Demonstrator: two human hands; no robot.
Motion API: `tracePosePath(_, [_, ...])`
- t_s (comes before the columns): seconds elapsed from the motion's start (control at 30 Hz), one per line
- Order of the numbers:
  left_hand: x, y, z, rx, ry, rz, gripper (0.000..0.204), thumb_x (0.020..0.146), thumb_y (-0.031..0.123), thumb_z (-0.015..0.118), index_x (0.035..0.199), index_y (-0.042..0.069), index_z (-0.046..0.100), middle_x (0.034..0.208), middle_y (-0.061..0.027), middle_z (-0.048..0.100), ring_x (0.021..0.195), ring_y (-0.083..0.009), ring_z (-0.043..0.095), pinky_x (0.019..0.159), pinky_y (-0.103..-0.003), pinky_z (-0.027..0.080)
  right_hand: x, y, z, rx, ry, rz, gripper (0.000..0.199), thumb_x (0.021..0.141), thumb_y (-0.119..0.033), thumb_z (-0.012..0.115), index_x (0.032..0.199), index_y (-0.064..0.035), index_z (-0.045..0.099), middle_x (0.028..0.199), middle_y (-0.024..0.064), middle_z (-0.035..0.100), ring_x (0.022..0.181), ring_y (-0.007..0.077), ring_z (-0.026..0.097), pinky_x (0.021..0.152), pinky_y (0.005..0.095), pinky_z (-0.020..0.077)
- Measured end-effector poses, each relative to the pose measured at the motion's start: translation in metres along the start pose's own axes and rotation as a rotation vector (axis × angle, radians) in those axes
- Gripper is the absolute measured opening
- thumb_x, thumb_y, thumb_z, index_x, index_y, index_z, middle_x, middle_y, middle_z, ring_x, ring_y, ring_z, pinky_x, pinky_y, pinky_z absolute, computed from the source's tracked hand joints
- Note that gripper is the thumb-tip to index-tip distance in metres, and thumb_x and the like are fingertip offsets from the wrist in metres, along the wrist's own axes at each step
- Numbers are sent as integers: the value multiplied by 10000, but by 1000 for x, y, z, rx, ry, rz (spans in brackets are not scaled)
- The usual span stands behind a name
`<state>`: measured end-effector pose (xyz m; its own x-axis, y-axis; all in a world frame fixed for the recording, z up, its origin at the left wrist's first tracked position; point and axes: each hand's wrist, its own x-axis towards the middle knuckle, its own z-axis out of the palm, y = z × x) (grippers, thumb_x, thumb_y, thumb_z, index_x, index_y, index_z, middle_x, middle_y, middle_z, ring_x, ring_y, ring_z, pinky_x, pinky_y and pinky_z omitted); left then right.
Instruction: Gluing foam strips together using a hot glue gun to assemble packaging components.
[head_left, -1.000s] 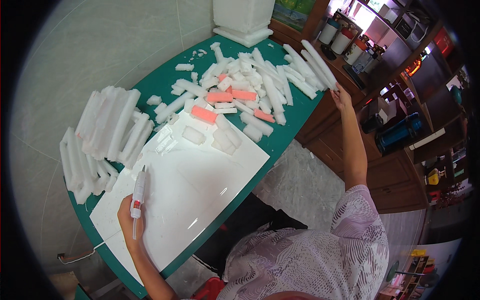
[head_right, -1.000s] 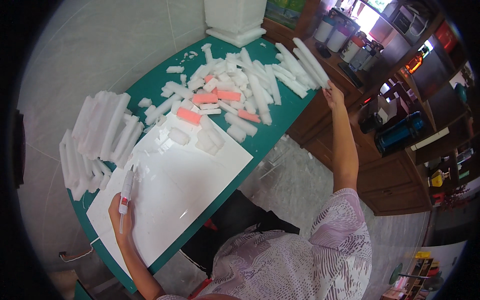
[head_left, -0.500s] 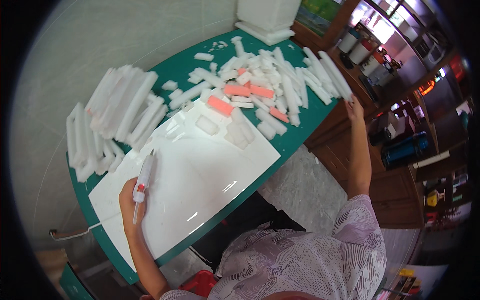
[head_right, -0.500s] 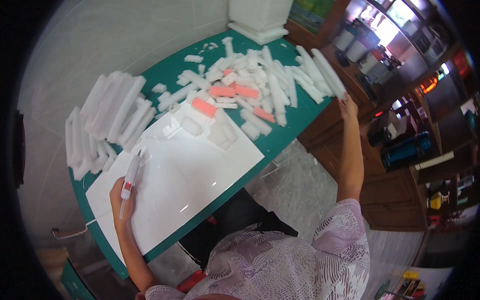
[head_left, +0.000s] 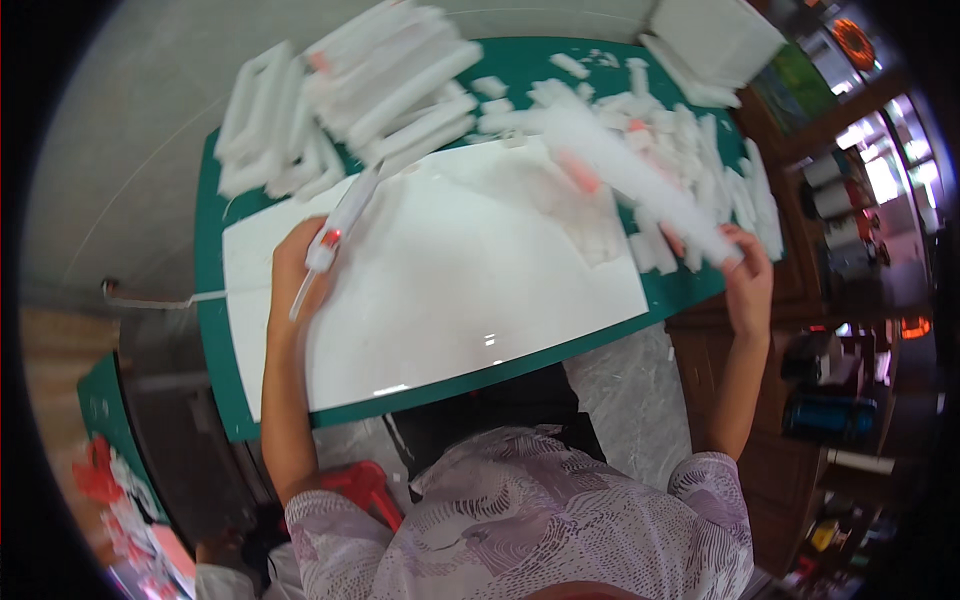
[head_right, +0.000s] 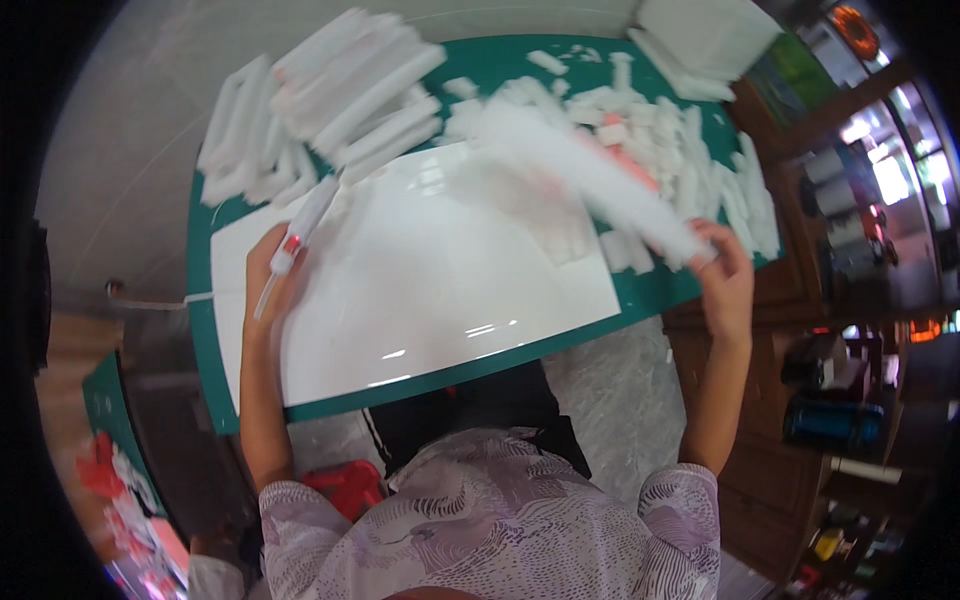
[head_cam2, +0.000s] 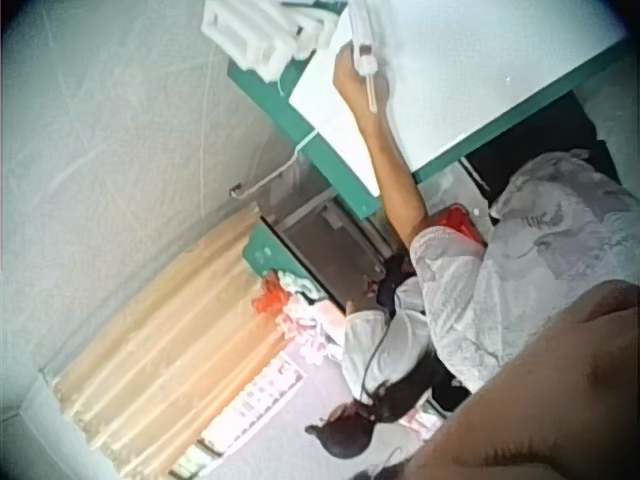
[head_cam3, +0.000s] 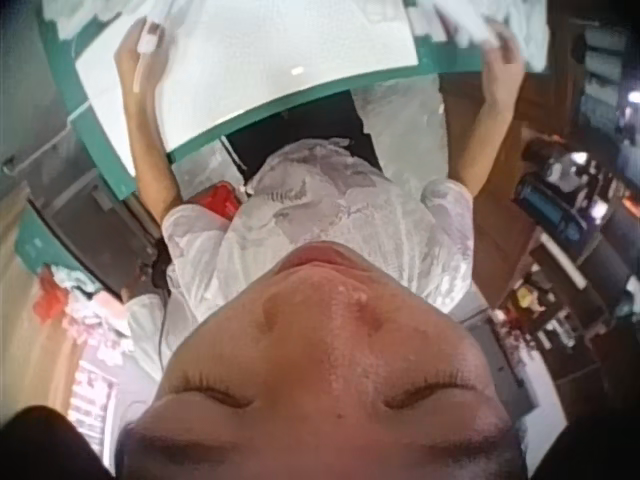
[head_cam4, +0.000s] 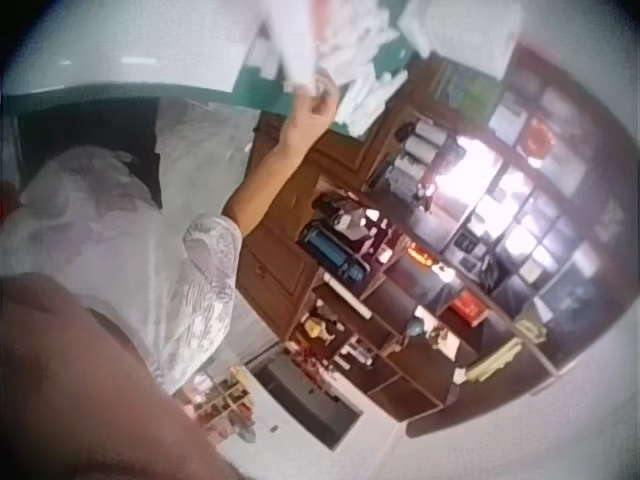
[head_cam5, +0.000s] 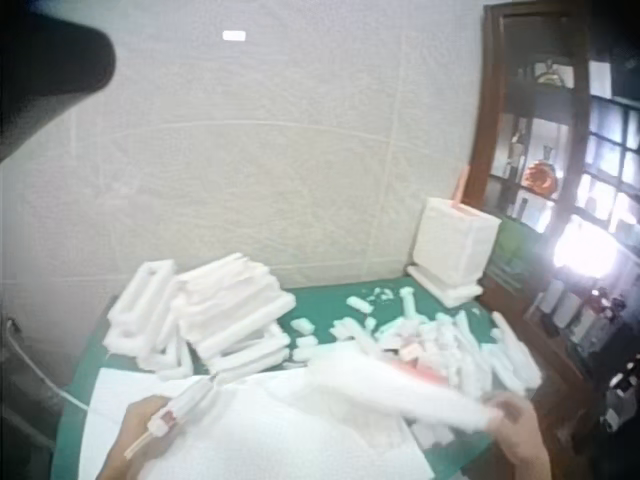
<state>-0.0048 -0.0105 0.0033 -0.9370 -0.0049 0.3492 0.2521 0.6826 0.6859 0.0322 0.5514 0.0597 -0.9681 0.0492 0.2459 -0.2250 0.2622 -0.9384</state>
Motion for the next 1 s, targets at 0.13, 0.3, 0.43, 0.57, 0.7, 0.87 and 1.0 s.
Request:
tracePosePath(0.13, [3, -2, -11, 32, 81, -210, 179, 900, 72, 646, 1070, 16, 652, 926, -176, 675, 843, -307, 659, 799, -340, 504, -8, -5, 86, 20, -443, -67, 319, 780, 35, 737, 1075, -33, 635, 1255, 76, 574, 1146, 138, 552, 949, 276, 447])
tracePosePath(0.3, [4, -3, -9, 5, 125, -208, 191, 902, 84, 648, 1081, 18, 646, 942, -181, 679, 856, -316, 662, 805, -337, 503, -21, 3, 142, -141, -540, -10, 356, 779, 12, 749, 1114, -68, 658, 1275, 65, 571, 1187, 202, 564, 932, 316, 493])
tracePosePath(0.43, [0, -11, -5, 31, 118, -93, 224, 904, 79, 648, 1118, 12, 653, 960, -153, 690, 878, -237, 650, 818, -313, 492, -18, -5, 158, -307, -544, -120, 525, 788, -13, 746, 1286, -67, 593, 1332, 108, 559, 1185, 272, 573, 953, 350, 487])
tracePosePath(0.57, [0, -8, -6, 49, 111, -152, 231, 902, 82, 644, 1121, 12, 674, 1004, -164, 709, 917, -263, 685, 841, -322, 505, -16, 3, 157, -320, -584, -58, 609, 781, -43, 774, 1353, -72, 566, 1404, 91, 528, 1230, 233, 547, 984, 338, 471])
tracePosePath(0.7, [2, -2, -5, 56, 80, -181, 250, 916, 96, 656, 1151, 11, 666, 1031, -154, 711, 910, -252, 673, 850, -327, 501, -21, 1, 155, -363, -585, -63, 628, 776, -78, 794, 1360, -73, 563, 1343, 99, 581, 1175, 234, 568, 965, 329, 469])
tracePosePath(0.87, [3, -6, -4, 66, 43, -200, 248, 926, 97, 653, 1160, 14, 665, 1037, -151, 710, 912, -242, 667, 854, -321, 497, -21, 8, 157, -383, -570, -87, 625, 776, -84, 792, 1360, -79, 570, 1353, 104, 581, 1194, 253, 564, 998, 347, 458])
tracePosePath(1.0, [1, -1, -6, 78, 38, -227, 243, 927, 96, 656, 1157, 20, 669, 1033, -153, 709, 905, -241, 669, 847, -325, 502, -21, 11, 163, -405, -617, -204, 573, 788, -66, 773, 1335, -94, 604, 1384, 112, 560, 1270, 294, 524, 1071, 378, 417])
